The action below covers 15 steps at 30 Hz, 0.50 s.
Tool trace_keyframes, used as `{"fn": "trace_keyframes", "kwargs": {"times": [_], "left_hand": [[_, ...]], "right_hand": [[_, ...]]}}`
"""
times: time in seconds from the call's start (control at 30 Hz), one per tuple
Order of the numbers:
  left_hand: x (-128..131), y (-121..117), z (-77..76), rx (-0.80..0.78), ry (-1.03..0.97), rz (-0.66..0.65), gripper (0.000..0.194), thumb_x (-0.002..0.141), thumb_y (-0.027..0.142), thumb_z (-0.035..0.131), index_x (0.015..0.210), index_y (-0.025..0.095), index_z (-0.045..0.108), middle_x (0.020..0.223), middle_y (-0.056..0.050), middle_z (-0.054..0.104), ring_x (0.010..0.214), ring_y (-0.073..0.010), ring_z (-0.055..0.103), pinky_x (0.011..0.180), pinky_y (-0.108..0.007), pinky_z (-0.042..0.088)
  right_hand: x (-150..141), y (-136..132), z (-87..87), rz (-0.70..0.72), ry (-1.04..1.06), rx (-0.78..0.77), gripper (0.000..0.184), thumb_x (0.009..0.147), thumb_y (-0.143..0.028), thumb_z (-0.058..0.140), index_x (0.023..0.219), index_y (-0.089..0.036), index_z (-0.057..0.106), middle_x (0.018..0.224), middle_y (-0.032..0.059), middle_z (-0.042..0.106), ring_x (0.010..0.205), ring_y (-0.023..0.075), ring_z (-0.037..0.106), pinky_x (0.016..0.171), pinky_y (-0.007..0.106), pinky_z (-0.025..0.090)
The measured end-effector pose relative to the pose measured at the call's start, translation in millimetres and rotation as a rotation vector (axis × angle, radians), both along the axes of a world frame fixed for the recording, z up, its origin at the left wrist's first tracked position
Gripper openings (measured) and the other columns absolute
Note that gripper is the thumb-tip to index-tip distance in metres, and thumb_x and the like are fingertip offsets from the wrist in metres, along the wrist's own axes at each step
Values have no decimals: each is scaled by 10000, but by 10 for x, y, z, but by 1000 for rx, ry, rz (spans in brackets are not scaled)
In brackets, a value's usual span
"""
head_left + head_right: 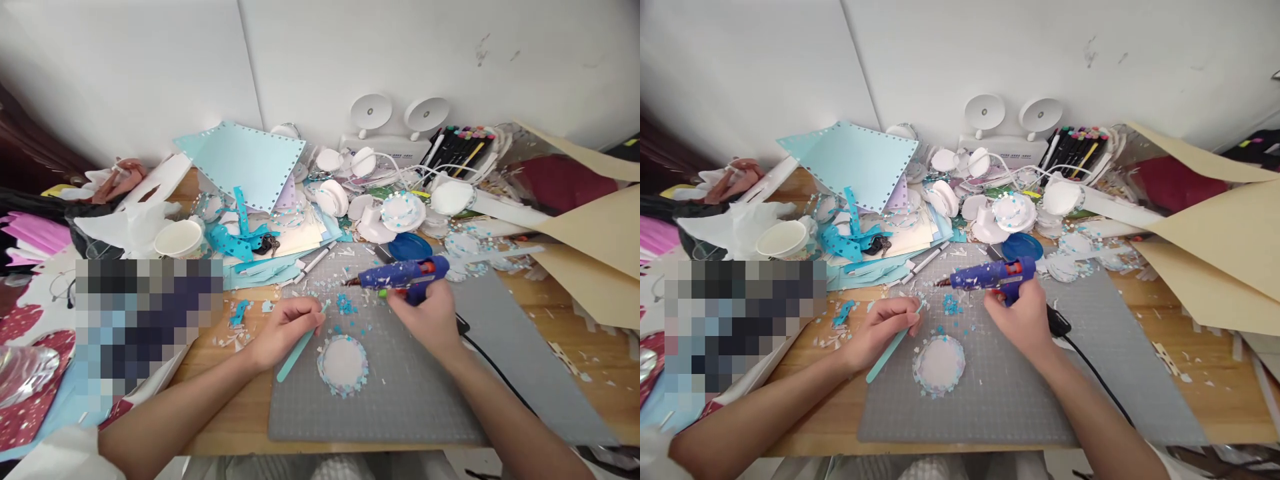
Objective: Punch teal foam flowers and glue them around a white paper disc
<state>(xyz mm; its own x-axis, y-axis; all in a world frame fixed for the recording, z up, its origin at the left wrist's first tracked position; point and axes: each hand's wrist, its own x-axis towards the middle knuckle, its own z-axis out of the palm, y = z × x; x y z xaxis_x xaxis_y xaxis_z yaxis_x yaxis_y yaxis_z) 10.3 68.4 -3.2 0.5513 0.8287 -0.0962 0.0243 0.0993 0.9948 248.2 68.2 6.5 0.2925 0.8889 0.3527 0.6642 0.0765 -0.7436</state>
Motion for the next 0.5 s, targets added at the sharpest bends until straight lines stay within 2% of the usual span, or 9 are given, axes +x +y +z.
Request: {"fn": "trace_keyframes", "kwargs": {"times": [0.13, 0.5], "left_hand": [[-5, 5, 23, 22, 14, -31, 359, 882, 335, 517, 580, 141, 509, 629, 1, 453, 654, -129, 422, 625, -248, 315], [13, 18, 31, 48, 39, -26, 360, 877, 324, 528, 565, 146, 503, 622, -11, 470, 644, -132, 428, 619, -256, 324]], "right_hand": [[-46, -56, -122, 42, 3, -62, 129, 604, -276, 568, 616, -219, 453, 497, -43, 495, 438, 124, 447, 432, 258, 395], [-27, -57, -127, 61, -56, -51, 147, 596, -275, 567, 625, -238, 428, 489, -43, 446, 425, 126, 405, 457, 283, 415]]}}
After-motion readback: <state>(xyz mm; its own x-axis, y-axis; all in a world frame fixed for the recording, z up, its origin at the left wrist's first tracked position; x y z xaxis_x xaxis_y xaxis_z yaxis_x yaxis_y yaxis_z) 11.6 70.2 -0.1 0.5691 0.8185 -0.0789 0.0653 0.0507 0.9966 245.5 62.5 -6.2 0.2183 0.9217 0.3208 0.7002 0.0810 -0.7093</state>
